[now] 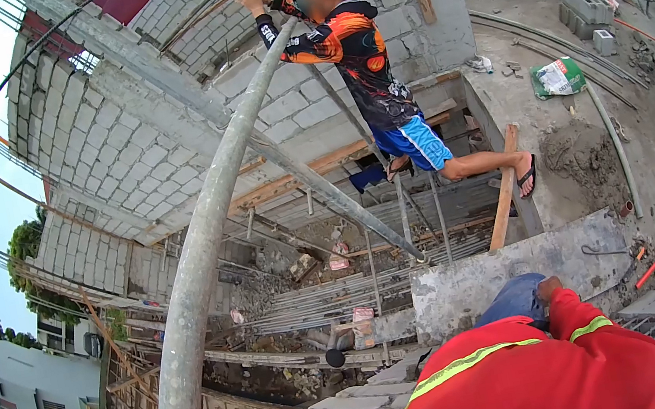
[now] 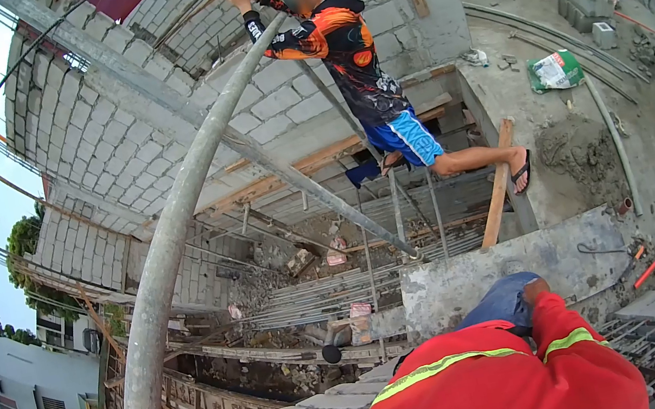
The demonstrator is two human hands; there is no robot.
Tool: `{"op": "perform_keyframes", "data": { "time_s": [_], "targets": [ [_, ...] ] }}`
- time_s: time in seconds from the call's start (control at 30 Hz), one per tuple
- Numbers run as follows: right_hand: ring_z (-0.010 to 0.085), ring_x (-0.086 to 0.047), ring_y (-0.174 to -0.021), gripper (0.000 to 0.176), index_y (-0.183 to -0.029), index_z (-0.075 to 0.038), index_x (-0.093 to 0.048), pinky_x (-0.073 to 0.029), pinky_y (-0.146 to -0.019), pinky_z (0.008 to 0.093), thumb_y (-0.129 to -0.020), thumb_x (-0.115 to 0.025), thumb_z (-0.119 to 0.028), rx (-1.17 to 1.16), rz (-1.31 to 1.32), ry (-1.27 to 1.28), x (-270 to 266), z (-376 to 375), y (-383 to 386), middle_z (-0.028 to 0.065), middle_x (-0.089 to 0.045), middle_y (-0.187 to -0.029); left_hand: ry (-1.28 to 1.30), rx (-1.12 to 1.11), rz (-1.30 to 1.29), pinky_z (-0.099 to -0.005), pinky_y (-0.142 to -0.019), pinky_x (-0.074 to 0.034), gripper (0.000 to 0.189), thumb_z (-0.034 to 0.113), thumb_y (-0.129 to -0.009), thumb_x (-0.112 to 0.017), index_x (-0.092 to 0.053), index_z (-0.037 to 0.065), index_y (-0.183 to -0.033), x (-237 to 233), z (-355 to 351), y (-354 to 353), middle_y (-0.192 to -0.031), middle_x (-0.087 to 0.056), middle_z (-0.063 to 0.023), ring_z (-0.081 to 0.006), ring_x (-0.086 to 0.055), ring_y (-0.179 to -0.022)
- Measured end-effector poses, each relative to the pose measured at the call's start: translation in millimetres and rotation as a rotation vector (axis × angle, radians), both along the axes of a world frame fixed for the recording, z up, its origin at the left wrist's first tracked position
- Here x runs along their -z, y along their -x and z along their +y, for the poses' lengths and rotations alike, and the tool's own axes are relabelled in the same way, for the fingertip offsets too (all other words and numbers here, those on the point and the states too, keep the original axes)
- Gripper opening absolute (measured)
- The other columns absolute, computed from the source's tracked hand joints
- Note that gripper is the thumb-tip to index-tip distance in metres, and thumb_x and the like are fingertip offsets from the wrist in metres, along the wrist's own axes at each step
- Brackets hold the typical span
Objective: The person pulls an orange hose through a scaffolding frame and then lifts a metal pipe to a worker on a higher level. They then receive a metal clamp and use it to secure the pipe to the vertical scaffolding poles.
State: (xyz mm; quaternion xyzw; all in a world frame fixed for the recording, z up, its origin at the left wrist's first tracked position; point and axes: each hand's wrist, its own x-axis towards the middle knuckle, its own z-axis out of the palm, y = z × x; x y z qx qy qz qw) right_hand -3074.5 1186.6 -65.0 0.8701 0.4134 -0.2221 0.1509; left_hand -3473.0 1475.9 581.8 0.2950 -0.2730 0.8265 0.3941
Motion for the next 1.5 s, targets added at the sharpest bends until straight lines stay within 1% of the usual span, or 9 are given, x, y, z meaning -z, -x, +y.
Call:
{"op": "perform_keyframes", "data": {
  "time_s": [0.53,0.77,0.87,0.93,1.03,1.13,1.23,1.4,1.5],
  "targets": [
    [0.0219,-0.062,-0.066,0.028,-0.066,-0.014,-0.065,-0.047,-0.059,0.0358,-0.071,-0.051,-0.037,0.012,-0.012,-0.034,5,0,0,0.0068,-0.063,-0.072,0.194,-0.183,0.092,-0.0212,-0.043,-0.040,0.013,-0.012,-0.061,-0.059,-0.055,-0.002,-0.068,2,1,19,-0.067,-0.057,-0.0109,-0.0108,-0.054,-0.058],
    [0.0217,-0.062,-0.066,0.027,-0.066,-0.015,-0.065,-0.047,-0.058,0.0359,-0.071,-0.051,-0.037,0.015,-0.020,-0.046,9,-2,2,0.0061,-0.063,-0.071,0.458,-0.297,0.160,-0.0216,-0.043,-0.040,0.013,-0.012,-0.062,-0.059,-0.055,-0.001,-0.068,5,-1,48,-0.066,-0.056,-0.0108,-0.0109,-0.054,-0.057],
    [0.0211,-0.062,-0.067,0.026,-0.067,-0.016,-0.065,-0.047,-0.058,0.0357,-0.071,-0.050,-0.036,0.008,-0.024,-0.040,10,0,0,0.0055,-0.063,-0.072,0.917,-0.005,-0.012,-0.0218,-0.043,-0.040,0.013,-0.011,-0.062,-0.059,-0.055,0.000,-0.067,-5,-8,82,-0.066,-0.056,-0.0108,-0.0109,-0.054,-0.057],
    [0.0209,-0.062,-0.067,0.026,-0.067,-0.016,-0.065,-0.047,-0.058,0.0355,-0.071,-0.050,-0.035,0.002,-0.020,-0.041,8,-1,0,0.0054,-0.063,-0.073,1.014,0.177,-0.172,-0.0219,-0.043,-0.040,0.013,-0.011,-0.062,-0.059,-0.055,0.000,-0.067,-6,-7,92,-0.066,-0.056,-0.0108,-0.0110,-0.053,-0.057],
    [0.0213,-0.062,-0.071,0.025,-0.071,-0.014,-0.066,-0.047,-0.062,0.0355,-0.071,-0.049,-0.033,0.013,0.031,-0.029,4,-3,2,0.0070,-0.063,-0.077,0.209,-0.407,0.487,-0.0231,-0.045,-0.041,0.010,-0.001,-0.065,-0.062,-0.054,0.003,-0.069,-1,-8,-3,-0.068,-0.055,-0.0083,-0.0112,-0.052,-0.058],
    [0.0221,-0.061,-0.078,0.028,-0.078,-0.011,-0.066,-0.047,-0.067,0.0358,-0.072,-0.047,-0.030,0.074,0.113,0.011,-17,3,0,0.0098,-0.063,-0.083,0.194,-0.950,0.055,-0.0246,-0.049,-0.043,0.015,0.009,-0.063,-0.067,-0.054,0.004,-0.068,-1,15,-13,-0.065,-0.054,-0.0070,-0.0119,-0.051,-0.058],
    [0.0220,-0.061,-0.077,0.027,-0.076,-0.012,-0.066,-0.047,-0.066,0.0358,-0.071,-0.048,-0.031,0.082,0.115,0.019,-28,-1,0,0.0092,-0.063,-0.083,0.162,-0.781,0.104,-0.0247,-0.050,-0.042,0.014,0.009,-0.063,-0.067,-0.054,0.005,-0.067,-12,8,1,-0.064,-0.054,-0.0066,-0.0120,-0.051,-0.057],
    [0.0219,-0.062,-0.075,0.026,-0.074,-0.012,-0.066,-0.048,-0.061,0.0355,-0.071,-0.049,-0.032,0.124,0.177,-0.051,-4,-4,-10,0.0074,-0.064,-0.080,0.138,-0.689,0.067,-0.0250,-0.051,-0.042,0.013,0.009,-0.063,-0.065,-0.053,0.006,-0.065,-25,-7,9,-0.062,-0.053,-0.0058,-0.0121,-0.050,-0.056],
    [0.0211,-0.062,-0.075,0.026,-0.075,-0.013,-0.066,-0.048,-0.062,0.0358,-0.072,-0.049,-0.032,0.019,0.171,-0.006,-16,-2,-10,0.0062,-0.064,-0.081,0.128,-0.663,0.031,-0.0252,-0.051,-0.042,0.012,0.009,-0.063,-0.065,-0.053,0.007,-0.064,-34,-14,16,-0.062,-0.053,-0.0053,-0.0122,-0.050,-0.056]
  ]
}}
